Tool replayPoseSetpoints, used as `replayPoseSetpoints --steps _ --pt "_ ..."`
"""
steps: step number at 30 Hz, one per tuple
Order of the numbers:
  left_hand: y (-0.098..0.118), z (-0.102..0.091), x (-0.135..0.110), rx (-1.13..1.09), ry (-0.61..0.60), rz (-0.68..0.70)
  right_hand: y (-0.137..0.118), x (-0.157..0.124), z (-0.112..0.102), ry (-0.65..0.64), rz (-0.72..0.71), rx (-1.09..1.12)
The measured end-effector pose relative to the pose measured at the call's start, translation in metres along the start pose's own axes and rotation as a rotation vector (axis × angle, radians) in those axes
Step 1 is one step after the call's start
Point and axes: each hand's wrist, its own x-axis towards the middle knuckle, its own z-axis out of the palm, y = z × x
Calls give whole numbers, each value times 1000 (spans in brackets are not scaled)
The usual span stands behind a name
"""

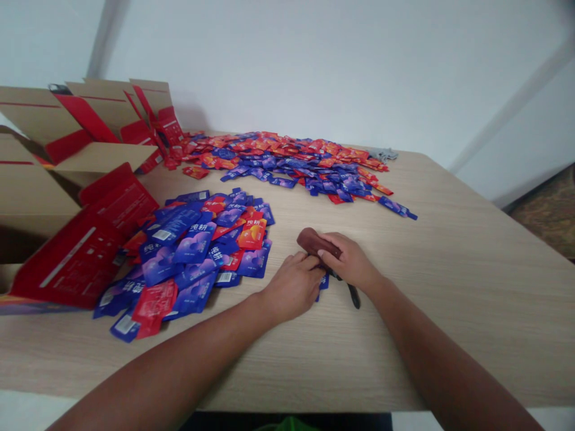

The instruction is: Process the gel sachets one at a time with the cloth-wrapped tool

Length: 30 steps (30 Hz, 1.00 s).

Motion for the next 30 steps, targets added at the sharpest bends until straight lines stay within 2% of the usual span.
replayPoseSetpoints --steps 5,17,27,30 --pt "-1 0 0 -4 -1 1 8 -1 3 21 -12 -67" --pt "-2 0 0 0 -11 12 21 -1 4 125 114 -198" --pt "-1 1 -1 3 -4 9 2 -2 0 228 96 -168" --pt "-1 1 0 3 -6 7 -4 -3 0 182 44 -113"
